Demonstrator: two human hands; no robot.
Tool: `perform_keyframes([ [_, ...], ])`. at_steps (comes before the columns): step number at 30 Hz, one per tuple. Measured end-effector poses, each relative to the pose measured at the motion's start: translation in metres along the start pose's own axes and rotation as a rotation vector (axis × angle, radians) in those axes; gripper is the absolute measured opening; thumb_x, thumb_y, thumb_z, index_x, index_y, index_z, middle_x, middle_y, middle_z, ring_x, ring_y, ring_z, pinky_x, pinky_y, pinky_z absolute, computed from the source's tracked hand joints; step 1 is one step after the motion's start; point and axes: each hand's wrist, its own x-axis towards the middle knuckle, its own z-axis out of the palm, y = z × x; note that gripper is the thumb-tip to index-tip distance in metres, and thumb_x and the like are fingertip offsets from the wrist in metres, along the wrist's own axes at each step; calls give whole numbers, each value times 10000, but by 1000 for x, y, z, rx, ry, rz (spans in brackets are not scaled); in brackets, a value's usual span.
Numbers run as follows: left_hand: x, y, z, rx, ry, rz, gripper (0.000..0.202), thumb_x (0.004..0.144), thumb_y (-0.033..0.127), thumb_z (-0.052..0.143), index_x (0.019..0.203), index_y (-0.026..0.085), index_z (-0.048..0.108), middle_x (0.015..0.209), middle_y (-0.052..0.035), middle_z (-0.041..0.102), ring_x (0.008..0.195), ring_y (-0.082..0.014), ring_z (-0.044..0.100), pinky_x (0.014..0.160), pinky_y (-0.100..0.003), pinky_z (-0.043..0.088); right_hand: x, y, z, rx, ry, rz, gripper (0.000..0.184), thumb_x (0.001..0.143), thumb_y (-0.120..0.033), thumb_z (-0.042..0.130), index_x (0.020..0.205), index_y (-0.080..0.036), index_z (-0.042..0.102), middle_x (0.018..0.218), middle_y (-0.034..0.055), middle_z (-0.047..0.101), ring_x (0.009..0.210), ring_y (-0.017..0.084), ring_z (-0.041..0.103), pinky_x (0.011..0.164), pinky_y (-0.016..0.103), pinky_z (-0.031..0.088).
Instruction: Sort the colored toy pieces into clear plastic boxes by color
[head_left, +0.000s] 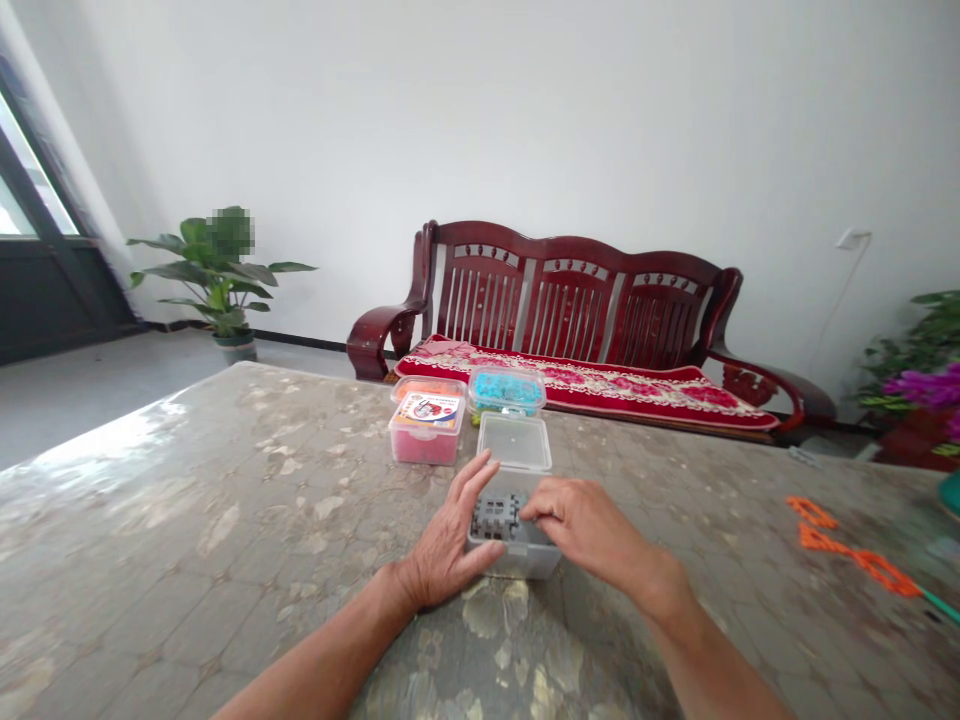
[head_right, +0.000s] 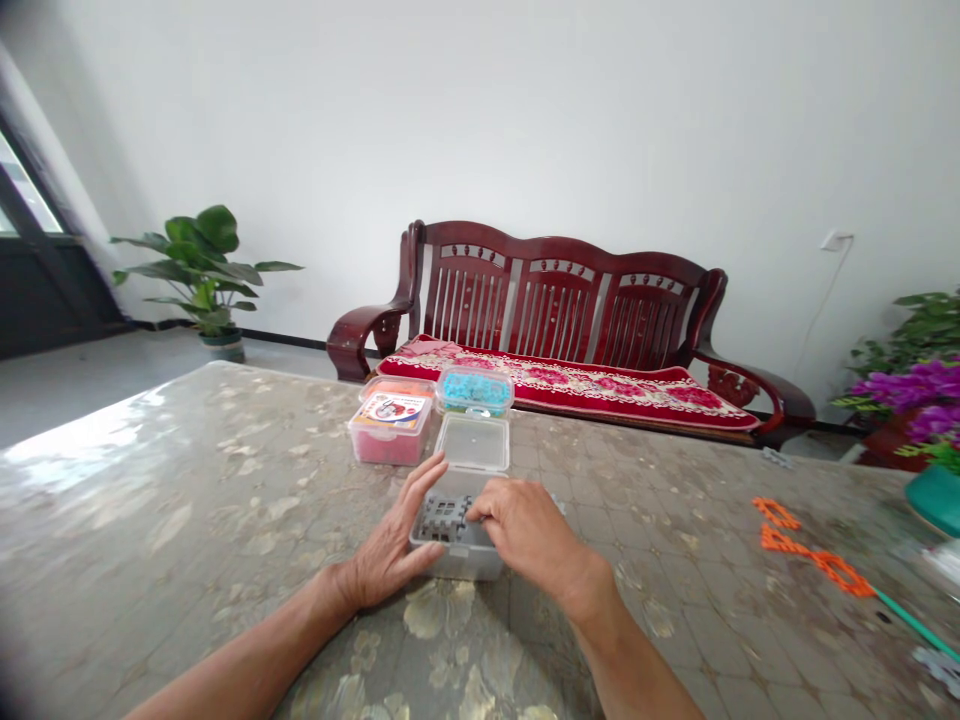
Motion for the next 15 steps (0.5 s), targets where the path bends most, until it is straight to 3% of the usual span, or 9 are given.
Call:
perform_keyframes([
  [6,0,0,0,-5,0,-12,790,927,650,452,1546,236,187,1620,-162,144,1493,-366,181,1201,-560,207,1,10,-9,116,101,7,325,850,-125,504,979,-242,778,1017,30,764,945,178,687,877,281,485],
  [10,0,3,-2,-15,-11,-19,763,926,654,448,1531,237,241,1621,-162,143,1486,-375,199,1195,-560,224,-7,38,-25,26,160,154,311,859,-178,508,1033,-226,762,1076,62,754,992,216,681,913,336,480],
  [15,1,3,-2,-14,-19,-28,745,919,669,447,1510,244,290,1621,-158,146,1486,-382,198,1193,-565,225,-18,75,-21,-121,6,405,504,751,-264,648,1249,-187,659,1248,126,684,1139,293,622,969,389,443],
])
